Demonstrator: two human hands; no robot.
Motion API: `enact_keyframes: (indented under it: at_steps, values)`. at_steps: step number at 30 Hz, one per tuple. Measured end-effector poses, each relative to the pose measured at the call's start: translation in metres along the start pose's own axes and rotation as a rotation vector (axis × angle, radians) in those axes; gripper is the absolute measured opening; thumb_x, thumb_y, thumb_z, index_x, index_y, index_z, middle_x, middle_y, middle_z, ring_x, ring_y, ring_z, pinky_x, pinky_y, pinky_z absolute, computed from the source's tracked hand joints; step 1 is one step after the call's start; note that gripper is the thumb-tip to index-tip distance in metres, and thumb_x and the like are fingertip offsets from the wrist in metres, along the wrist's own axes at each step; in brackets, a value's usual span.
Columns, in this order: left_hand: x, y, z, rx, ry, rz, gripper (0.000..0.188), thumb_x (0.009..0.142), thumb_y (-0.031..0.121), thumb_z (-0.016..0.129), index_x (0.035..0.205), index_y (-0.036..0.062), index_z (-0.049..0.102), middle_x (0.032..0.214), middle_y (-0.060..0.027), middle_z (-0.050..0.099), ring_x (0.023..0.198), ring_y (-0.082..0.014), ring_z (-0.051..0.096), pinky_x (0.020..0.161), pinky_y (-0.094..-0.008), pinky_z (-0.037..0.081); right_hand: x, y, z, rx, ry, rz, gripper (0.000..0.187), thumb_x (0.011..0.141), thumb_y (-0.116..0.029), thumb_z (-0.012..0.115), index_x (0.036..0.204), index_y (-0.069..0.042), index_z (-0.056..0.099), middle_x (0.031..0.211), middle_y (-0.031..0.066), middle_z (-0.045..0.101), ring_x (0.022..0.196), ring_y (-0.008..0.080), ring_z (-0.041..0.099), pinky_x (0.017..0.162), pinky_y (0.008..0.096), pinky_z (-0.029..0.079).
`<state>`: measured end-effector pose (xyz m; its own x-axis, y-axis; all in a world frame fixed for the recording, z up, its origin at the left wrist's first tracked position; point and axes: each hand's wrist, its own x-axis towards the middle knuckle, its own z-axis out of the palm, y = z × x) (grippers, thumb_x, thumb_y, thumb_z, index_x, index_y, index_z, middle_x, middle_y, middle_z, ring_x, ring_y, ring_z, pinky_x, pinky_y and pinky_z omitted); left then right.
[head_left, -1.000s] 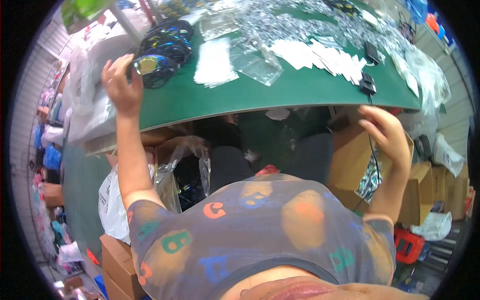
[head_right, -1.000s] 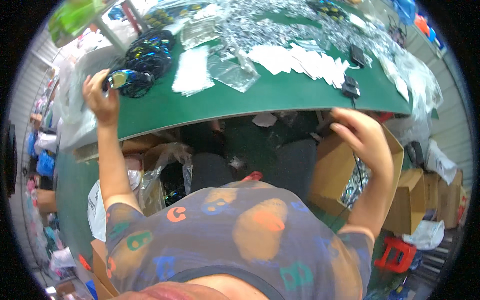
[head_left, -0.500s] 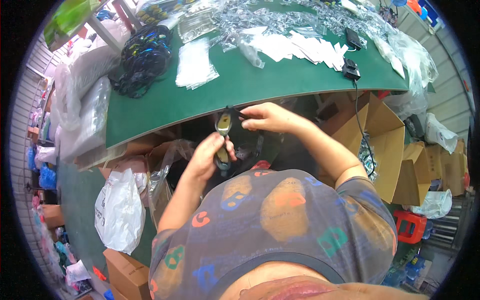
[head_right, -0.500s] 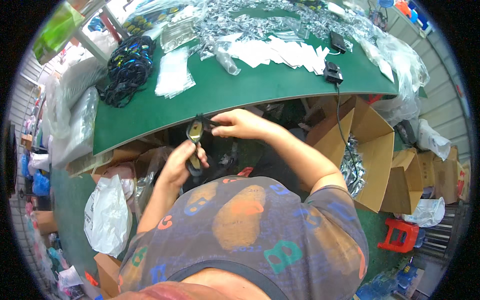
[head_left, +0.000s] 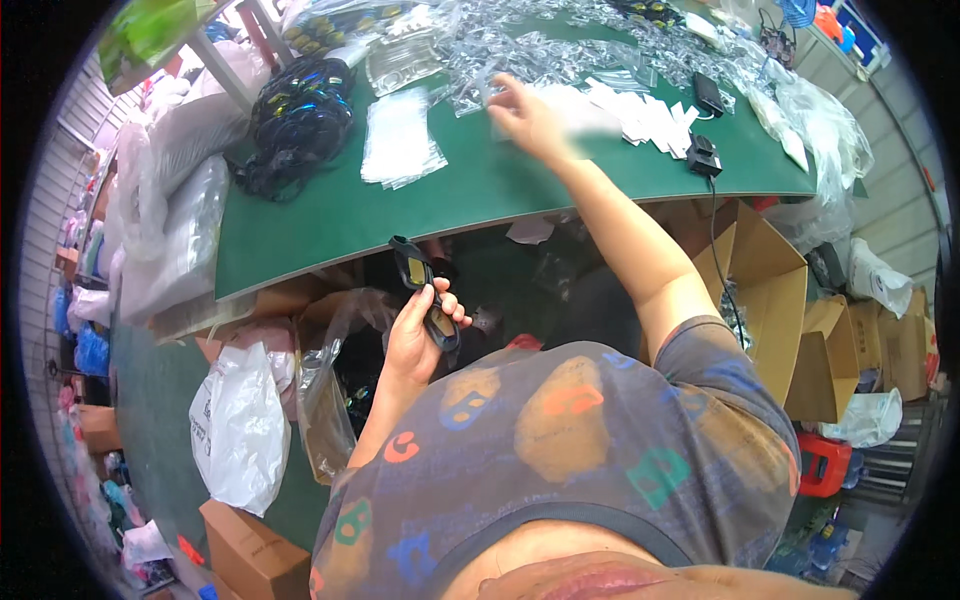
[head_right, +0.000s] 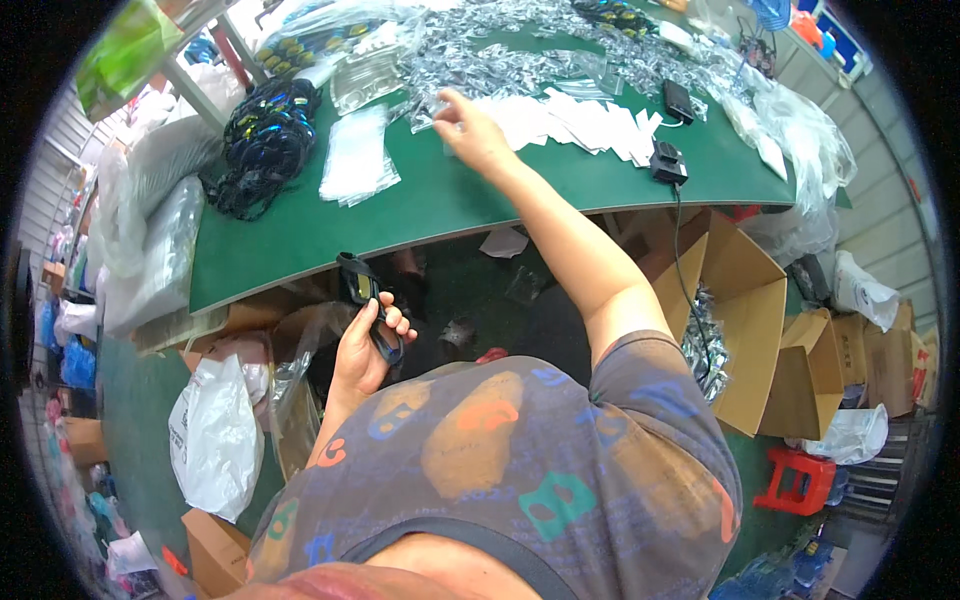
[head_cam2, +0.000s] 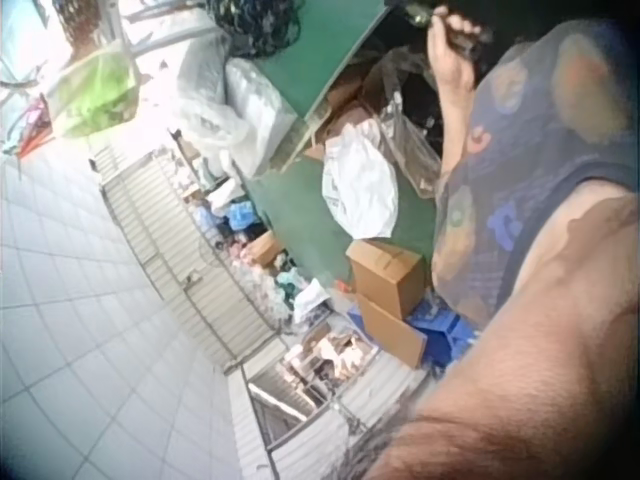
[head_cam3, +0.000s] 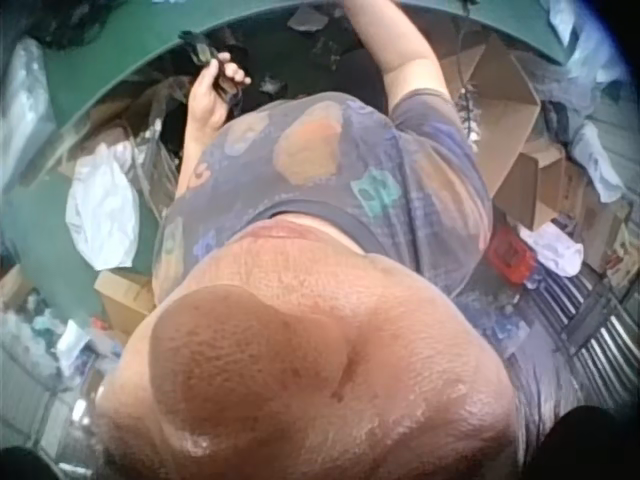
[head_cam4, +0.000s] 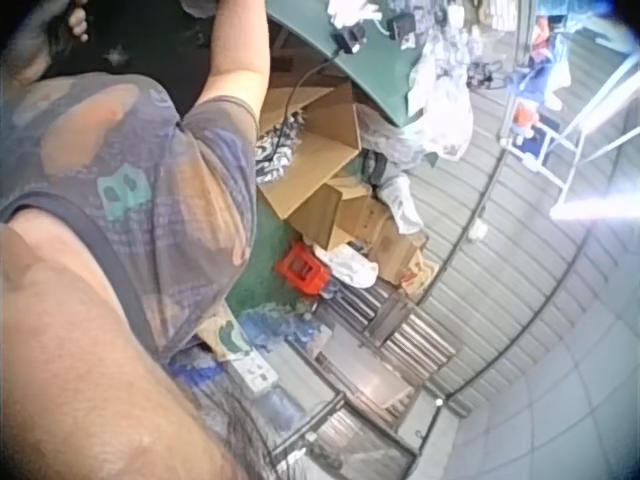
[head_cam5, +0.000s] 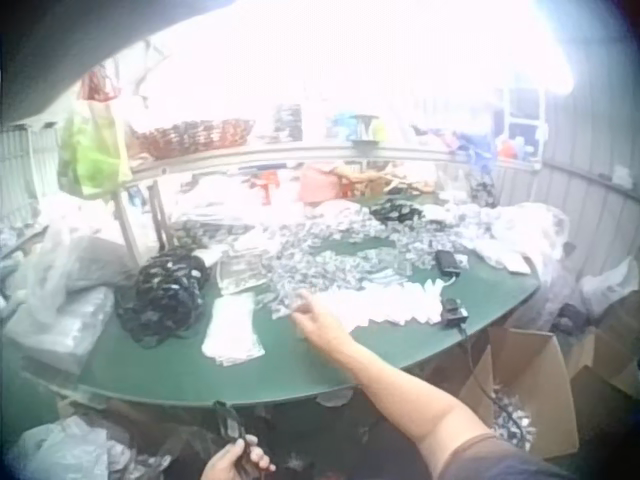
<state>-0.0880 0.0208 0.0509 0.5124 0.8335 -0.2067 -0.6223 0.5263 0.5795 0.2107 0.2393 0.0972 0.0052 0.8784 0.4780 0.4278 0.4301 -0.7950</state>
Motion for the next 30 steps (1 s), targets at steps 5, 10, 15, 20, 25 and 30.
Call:
enact_keyframes:
  at_steps: [5,10,15,20,25,30]
  values:
    - [-0.002,0.002,-0.004,0.091,0.030,0.066,0.027,0.109,0.028,0.046,0.119,0.0065,0.058,0.088,-0.0040,0.059,0.087,-0.0191,0.061,0.085,-0.0403,0.054,0.002,0.001,0.046,-0.300,-0.356,-0.008,0.044,0.095,-0.029,0.062,0.136,-0.013,0.057,0.120,0.0126,0.071,0.112,0.0325,0.067,0.097,0.0422,0.051]
    - [0.003,0.034,-0.011,0.116,0.106,0.284,0.024,0.109,0.024,0.046,0.116,0.0039,0.059,0.087,-0.0063,0.060,0.083,-0.0197,0.061,0.080,-0.0385,0.055,0.016,-0.021,0.078,-0.404,-0.583,0.001,0.048,0.100,-0.031,0.057,0.143,-0.010,0.054,0.134,0.0160,0.065,0.122,0.0333,0.063,0.104,0.0404,0.048]
    - [0.013,0.070,-0.022,0.061,0.108,0.407,0.027,0.110,0.027,0.044,0.117,0.0053,0.059,0.090,-0.0061,0.060,0.086,-0.0193,0.061,0.080,-0.0387,0.057,0.046,-0.016,0.103,-0.250,-0.623,-0.079,0.051,0.100,-0.027,0.059,0.144,-0.003,0.051,0.143,0.0170,0.058,0.133,0.0299,0.055,0.113,0.0376,0.041]
    - [0.015,0.050,-0.028,-0.020,0.196,0.364,0.025,0.108,0.028,0.048,0.116,0.0067,0.059,0.090,-0.0055,0.061,0.085,-0.0196,0.062,0.077,-0.0390,0.056,0.081,0.004,0.138,-0.146,-0.623,-0.040,0.052,0.101,-0.032,0.058,0.145,-0.005,0.051,0.142,0.0158,0.059,0.133,0.0295,0.055,0.113,0.0369,0.041]
    - [0.008,0.018,-0.035,-0.030,0.237,0.297,0.027,0.108,0.029,0.048,0.117,0.0063,0.059,0.090,-0.0058,0.062,0.084,-0.0195,0.062,0.077,-0.0389,0.055,0.120,0.010,0.188,-0.359,-0.707,-0.102,0.049,0.103,-0.037,0.050,0.143,-0.008,0.054,0.139,0.0150,0.062,0.129,0.0337,0.057,0.111,0.0409,0.042]
    - [-0.005,0.005,-0.041,-0.022,0.326,0.276,0.025,0.108,0.027,0.049,0.119,0.0058,0.057,0.090,-0.0065,0.062,0.085,-0.0195,0.062,0.077,-0.0384,0.055,0.135,0.007,0.216,-0.416,-0.740,-0.115,0.046,0.102,-0.037,0.050,0.139,-0.012,0.059,0.135,0.0170,0.064,0.125,0.0363,0.059,0.108,0.0431,0.044]
